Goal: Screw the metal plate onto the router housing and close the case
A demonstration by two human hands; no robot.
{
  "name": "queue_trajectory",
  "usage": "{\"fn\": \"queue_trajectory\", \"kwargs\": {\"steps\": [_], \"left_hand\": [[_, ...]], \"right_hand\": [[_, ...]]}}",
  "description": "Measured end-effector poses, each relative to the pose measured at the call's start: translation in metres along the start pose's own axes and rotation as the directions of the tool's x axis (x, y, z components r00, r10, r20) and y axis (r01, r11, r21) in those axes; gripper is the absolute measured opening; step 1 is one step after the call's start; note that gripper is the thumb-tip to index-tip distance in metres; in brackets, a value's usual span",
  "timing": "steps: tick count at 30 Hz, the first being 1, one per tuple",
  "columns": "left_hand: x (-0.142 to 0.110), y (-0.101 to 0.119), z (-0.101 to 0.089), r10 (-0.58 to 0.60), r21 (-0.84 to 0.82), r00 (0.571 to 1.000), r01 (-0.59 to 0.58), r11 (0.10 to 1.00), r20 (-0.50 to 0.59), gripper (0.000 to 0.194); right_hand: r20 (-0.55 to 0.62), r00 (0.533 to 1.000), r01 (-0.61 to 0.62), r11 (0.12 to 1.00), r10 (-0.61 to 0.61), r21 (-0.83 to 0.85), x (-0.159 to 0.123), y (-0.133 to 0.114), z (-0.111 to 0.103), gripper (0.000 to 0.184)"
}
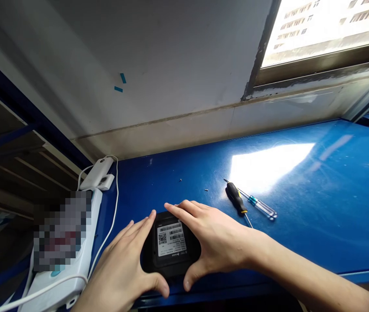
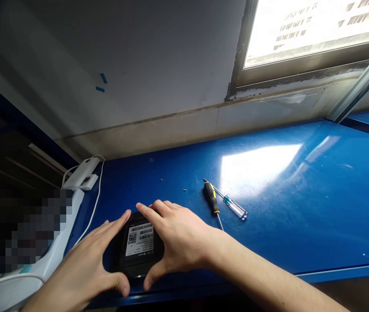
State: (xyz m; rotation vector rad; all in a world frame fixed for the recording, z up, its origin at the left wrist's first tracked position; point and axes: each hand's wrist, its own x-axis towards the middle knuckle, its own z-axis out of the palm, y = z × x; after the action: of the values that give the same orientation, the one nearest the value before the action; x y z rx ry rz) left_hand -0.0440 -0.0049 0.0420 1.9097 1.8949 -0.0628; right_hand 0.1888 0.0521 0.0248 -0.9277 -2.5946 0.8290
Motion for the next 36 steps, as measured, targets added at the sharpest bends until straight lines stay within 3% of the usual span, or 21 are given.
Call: {"fn": "queue_trajectory", "kwargs": {"steps": [18,31,36], "left_hand": [[0.005,0.022,-0.018,0.097,0.212,0.995,-0.095,0.973,0.002,0.117],[0.003,0.019,-0.015,0.095,0.124,0.995,-0.099,0.987,0.037,0.103],[-0.003,0.019,-0.003,0.107,0.117,0.994,-0.109,0.987,0.028,0.104]], "right_hand": [[0.003,1.0,-0.018,0.999,0.018,-0.029,0.0,0.0,0.005,0.135],[-0.045,0.999,-0.012,1.0,0.011,-0.007,-0.003,0.004,0.009,0.127],[-0.046,0.999,-0.021,1.0,0.021,-0.01,-0.005,0.002,0.011,0.126]]}}
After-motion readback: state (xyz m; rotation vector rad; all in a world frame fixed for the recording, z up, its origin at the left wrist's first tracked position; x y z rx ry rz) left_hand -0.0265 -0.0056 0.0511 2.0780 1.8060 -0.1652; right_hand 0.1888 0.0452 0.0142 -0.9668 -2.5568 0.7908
